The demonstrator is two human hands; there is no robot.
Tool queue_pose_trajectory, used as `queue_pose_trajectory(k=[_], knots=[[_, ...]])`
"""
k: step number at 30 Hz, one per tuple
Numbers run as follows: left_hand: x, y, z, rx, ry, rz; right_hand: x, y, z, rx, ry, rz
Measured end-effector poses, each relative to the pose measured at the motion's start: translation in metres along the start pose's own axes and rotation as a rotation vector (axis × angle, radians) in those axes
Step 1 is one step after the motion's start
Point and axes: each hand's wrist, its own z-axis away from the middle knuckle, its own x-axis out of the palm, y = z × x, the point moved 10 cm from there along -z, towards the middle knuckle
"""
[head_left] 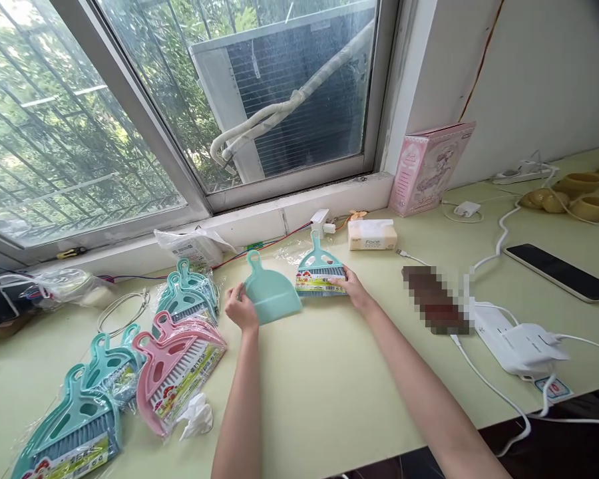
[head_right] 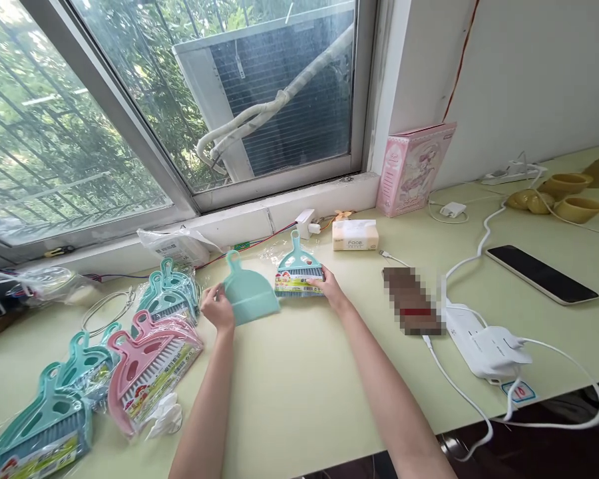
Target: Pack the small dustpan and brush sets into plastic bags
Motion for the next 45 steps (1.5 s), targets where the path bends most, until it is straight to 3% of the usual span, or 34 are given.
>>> queue_pose_trajectory(k=[2, 4, 10, 12, 15, 20, 24, 27, 29, 36, 41, 45], knots=[[-0.005, 0.007, 0.003, 0.000, 0.089, 0.125, 0.004, 0.000, 0.001, -0.015, -0.028, 0.048], [0.003, 0.001, 0.005, -0.075, 0.078, 0.233, 0.006, -0.001, 0.002, -0.019, -0.039, 0.073], [0.034, -0.064, 0.010, -0.516, 0.030, 0.561, 0.002, -0.008, 0.006, -0.025, 0.000, 0.012], [0.042, -0.078, 0.008, -0.582, -0.020, 0.615, -0.001, -0.010, 0.006, -0.028, 0.022, -0.046], [0.055, -0.082, 0.006, -0.620, -0.152, 0.715, -0.001, -0.010, 0.006, -0.006, 0.007, -0.115], [0.080, -0.065, 0.020, -0.643, -0.307, 0.860, 0.020, -0.007, 0.012, 0.025, -0.120, -0.017], [0.099, -0.023, 0.040, -0.477, -0.501, 0.902, 0.039, 0.003, 0.012, 0.019, -0.204, 0.205], [0.111, 0.012, 0.061, -0.364, -0.731, 0.924, 0.042, 0.008, 0.008, -0.030, -0.198, 0.300], [0.112, 0.026, 0.070, -0.334, -0.821, 0.910, 0.043, 0.009, 0.006, -0.084, -0.191, 0.346], [0.103, 0.040, 0.069, -0.227, -0.847, 0.784, 0.047, 0.001, 0.010, -0.226, -0.123, 0.546], [0.106, 0.045, 0.078, -0.258, -0.950, 0.770, 0.049, -0.012, 0.015, -0.333, -0.060, 0.624], [0.105, 0.047, 0.080, -0.281, -0.959, 0.795, 0.049, -0.019, 0.017, -0.437, -0.025, 0.715]])
